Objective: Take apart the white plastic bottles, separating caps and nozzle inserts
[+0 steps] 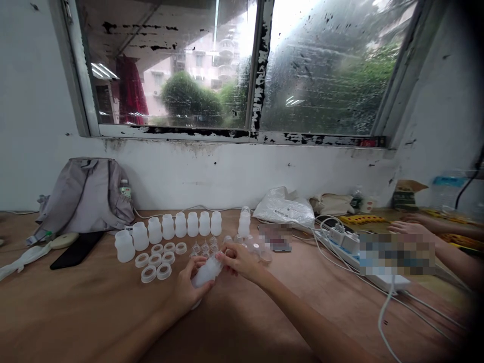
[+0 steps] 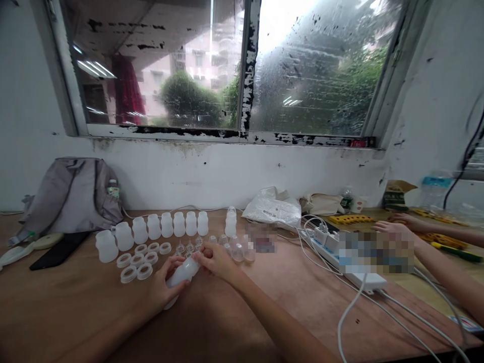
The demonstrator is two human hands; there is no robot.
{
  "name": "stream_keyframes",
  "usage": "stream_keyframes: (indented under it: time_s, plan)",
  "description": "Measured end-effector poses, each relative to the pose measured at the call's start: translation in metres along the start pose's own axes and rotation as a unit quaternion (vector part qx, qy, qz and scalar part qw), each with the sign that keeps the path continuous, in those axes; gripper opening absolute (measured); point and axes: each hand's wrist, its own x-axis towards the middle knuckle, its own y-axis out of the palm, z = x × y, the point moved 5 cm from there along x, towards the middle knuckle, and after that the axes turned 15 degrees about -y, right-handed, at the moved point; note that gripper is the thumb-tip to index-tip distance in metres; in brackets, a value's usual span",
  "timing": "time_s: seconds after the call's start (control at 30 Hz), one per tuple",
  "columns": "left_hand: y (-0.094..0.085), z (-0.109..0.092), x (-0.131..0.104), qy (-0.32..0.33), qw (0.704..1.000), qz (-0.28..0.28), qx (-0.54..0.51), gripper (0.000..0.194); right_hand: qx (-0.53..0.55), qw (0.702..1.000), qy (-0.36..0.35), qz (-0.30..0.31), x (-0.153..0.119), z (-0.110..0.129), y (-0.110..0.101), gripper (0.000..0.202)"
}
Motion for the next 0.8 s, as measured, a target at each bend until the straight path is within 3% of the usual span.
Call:
stream_keyframes:
  time_s: [0.13,0.3,0.37,0.5,0.63,0.8]
  plan:
    - [-0.003,0.0,-0.001,0.0,1.0,-0.016,0.0,0.041,-0.135,0.989,-0.053,-0.025,0.005,0.004,-0.003,0.031]
    - [-0.006,-0.003,-0.004,0.015,1.0,0.024,-0.012,0.039,-0.14,0.988,-0.066,-0.019,0.014,0.007,-0.008,0.032]
    - [-0.01,-0.003,-0.003,0.023,1.0,0.01,-0.007,0.04,-0.148,0.986,-0.067,-0.034,0.021,0.012,-0.021,0.032]
    - [-0.025,0.004,0.007,0.049,0.994,-0.086,0.044,0.04,-0.231,0.966,-0.066,-0.094,0.043,0.029,-0.067,0.03]
    - [-0.04,0.015,0.021,0.099,0.962,-0.156,0.203,0.034,-0.363,0.924,-0.021,-0.118,0.071,0.03,-0.104,0.029]
    - [-0.046,0.03,0.03,0.118,0.89,-0.185,0.4,0.041,-0.516,0.85,0.039,-0.095,0.098,-0.002,-0.108,0.031]
